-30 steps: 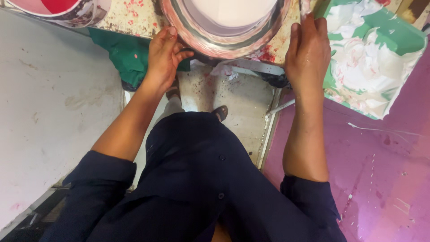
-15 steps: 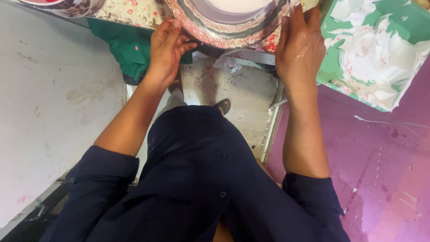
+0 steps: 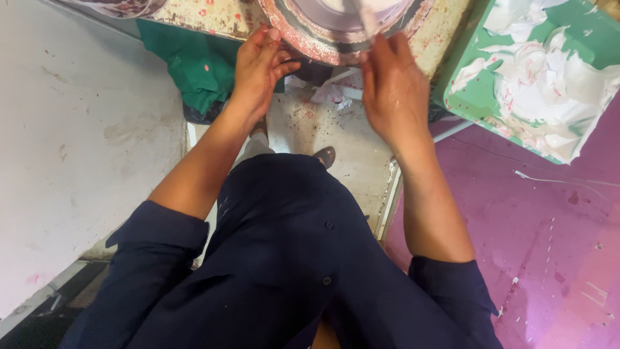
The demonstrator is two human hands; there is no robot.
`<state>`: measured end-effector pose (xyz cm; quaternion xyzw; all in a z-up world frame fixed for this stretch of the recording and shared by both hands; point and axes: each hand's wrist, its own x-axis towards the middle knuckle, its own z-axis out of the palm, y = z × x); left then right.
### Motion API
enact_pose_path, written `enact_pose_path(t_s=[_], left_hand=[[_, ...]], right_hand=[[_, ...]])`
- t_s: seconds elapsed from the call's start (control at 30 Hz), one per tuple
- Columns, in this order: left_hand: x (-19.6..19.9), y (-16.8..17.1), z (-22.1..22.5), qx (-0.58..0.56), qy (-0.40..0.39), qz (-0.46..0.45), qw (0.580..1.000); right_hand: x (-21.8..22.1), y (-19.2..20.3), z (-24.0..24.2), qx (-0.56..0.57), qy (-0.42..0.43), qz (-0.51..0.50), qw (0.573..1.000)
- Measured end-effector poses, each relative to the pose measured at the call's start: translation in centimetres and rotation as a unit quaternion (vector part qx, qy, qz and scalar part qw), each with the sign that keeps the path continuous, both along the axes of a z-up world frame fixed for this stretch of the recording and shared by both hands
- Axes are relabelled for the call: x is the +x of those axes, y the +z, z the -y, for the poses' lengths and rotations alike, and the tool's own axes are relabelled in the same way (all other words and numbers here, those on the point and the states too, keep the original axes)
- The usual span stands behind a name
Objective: The person frosts a red cake by applying white cream from a tray and smoothing it over the surface using a long spatula.
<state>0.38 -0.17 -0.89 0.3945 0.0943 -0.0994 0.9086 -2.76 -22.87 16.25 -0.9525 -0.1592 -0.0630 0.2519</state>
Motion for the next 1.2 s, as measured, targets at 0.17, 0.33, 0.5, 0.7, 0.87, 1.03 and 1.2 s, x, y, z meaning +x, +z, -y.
enact_pose_path(t_s=[0.17,0.33,0.5,0.7,0.87,1.03,1.2], left_hand=[[-4.6,3.1,2.1,0.239,0.092,0.024,0.966],[-9.9,10.8,9.5,0.214,-0.234,0.249,0.915],[-8.3,14.7,11.5,0.174,-0.345,0.172,0.906],[-7.5,11.4,8.7,0.286,-0.344,0.388,0.806],[-7.5,10.5,8.1,0.359,-0.303,0.333,0.818],[-6.9,10.7,9.9,0.48,-0.126,0.431,0.754],[-5.9,3.7,9.2,0.301,-0.279,0.29,0.865]], right_hand=[[-2.1,0.5,0.5,0.391,0.032,-0.244,0.887],[-3.4,0.9,2.0,0.628,-0.079,-0.244,0.734],[-4.3,1.1,8.2,0.59,-0.172,-0.01,0.788],[-5.8,4.5,31.3,0.436,-0.211,0.265,0.833],[-3.0,-8.2,35.0,-0.012,-0.423,0.141,0.895],[-6.8,-9.6,18.4,0.494,-0.212,-0.011,0.843],[-4.4,-6.6,6.1,0.641,-0.153,-0.058,0.75]])
